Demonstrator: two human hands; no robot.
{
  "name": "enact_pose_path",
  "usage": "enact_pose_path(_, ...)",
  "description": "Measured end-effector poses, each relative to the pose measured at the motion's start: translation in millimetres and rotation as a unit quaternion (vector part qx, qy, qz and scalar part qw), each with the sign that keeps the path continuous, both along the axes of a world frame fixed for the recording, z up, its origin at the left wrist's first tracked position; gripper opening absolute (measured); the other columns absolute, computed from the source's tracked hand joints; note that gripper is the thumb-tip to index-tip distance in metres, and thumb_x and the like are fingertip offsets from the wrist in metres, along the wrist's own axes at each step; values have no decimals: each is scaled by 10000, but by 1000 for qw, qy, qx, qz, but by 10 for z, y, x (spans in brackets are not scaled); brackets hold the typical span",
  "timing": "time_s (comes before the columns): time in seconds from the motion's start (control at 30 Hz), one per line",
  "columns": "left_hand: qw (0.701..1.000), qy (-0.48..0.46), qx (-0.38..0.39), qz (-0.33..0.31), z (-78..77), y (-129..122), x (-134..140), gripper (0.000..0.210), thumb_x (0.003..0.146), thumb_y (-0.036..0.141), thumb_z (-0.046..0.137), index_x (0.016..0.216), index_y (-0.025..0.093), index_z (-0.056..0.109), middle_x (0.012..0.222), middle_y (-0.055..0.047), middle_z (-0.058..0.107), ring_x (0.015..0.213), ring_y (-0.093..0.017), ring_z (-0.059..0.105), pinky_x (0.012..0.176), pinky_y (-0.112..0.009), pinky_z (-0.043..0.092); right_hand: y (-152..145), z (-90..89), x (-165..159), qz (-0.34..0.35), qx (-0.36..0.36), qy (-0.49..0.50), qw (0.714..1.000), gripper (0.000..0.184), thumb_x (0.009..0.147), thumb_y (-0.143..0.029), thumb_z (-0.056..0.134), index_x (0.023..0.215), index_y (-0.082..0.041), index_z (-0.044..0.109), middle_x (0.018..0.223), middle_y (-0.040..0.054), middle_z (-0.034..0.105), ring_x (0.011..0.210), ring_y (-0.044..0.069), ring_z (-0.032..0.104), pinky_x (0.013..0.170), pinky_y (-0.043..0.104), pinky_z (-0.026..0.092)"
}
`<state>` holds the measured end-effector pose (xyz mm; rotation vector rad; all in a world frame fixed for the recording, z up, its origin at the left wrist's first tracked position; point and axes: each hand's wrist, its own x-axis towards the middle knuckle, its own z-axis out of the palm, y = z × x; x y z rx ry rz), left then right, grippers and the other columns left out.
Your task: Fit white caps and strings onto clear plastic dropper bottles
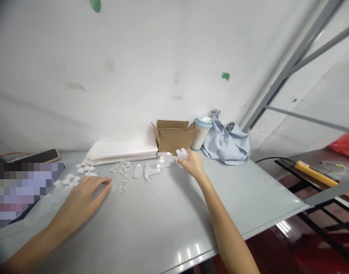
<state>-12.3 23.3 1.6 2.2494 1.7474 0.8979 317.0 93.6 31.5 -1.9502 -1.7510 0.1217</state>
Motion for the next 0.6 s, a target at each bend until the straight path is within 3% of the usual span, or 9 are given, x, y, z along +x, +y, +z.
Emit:
enact_pose_path(0.1, 1000, -6, 3, -10, -22, -19, 68, 289, 862, 389, 411, 894, 206, 633, 927, -90, 713, 973, -287, 611, 830, -414, 491, -15, -9, 8, 7, -54, -10, 998, 178, 712, -268, 623, 846, -162, 574, 767, 63, 664, 715, 217, 627, 544, 241, 357)
enact_pose_path(0.23, 1000, -13, -1, -23, -26, -56, 139, 291, 865, 387, 413, 873, 203, 639, 916, -88, 709, 964, -280, 612, 835, -403, 490, -45, -11, -4, 8, -170, 19, 985, 464, 785, -391, 621, 1128, -102, 501, 699, 64, 679, 597, 212, 640, 527, 247, 376)
enact_pose_path(0.37, 999, -23, -13, -42, -38, -89, 185, 327, 863, 397, 407, 885, 181, 652, 898, -94, 703, 953, -278, 610, 821, -407, 496, -69, 44, -40, -10, -259, 9, 966, 515, 890, -478, 491, 1162, -41, 466, 618, 83, 673, 540, 219, 642, 563, 273, 420)
enact_pose_path(0.47, 998, -28, -11, -52, -48, -110, 198, 332, 866, 388, 406, 895, 173, 658, 889, -91, 697, 935, -269, 610, 809, -399, 498, -87, 86, -51, -29, -272, -10, 962, 595, 905, -523, 465, 1209, -12, 444, 728, 149, 706, 688, 260, 685, 628, 294, 439)
enact_pose_path(0.6, 998, -28, -10, -55, -57, -115, 216, 325, 865, 383, 415, 888, 173, 662, 841, -83, 690, 911, -266, 599, 762, -379, 501, -100, 105, -27, -53, -291, -37, 954, 809, 868, -637, 470, 1320, 25, 357, 1094, 259, 660, 1059, 328, 630, 762, 321, 444)
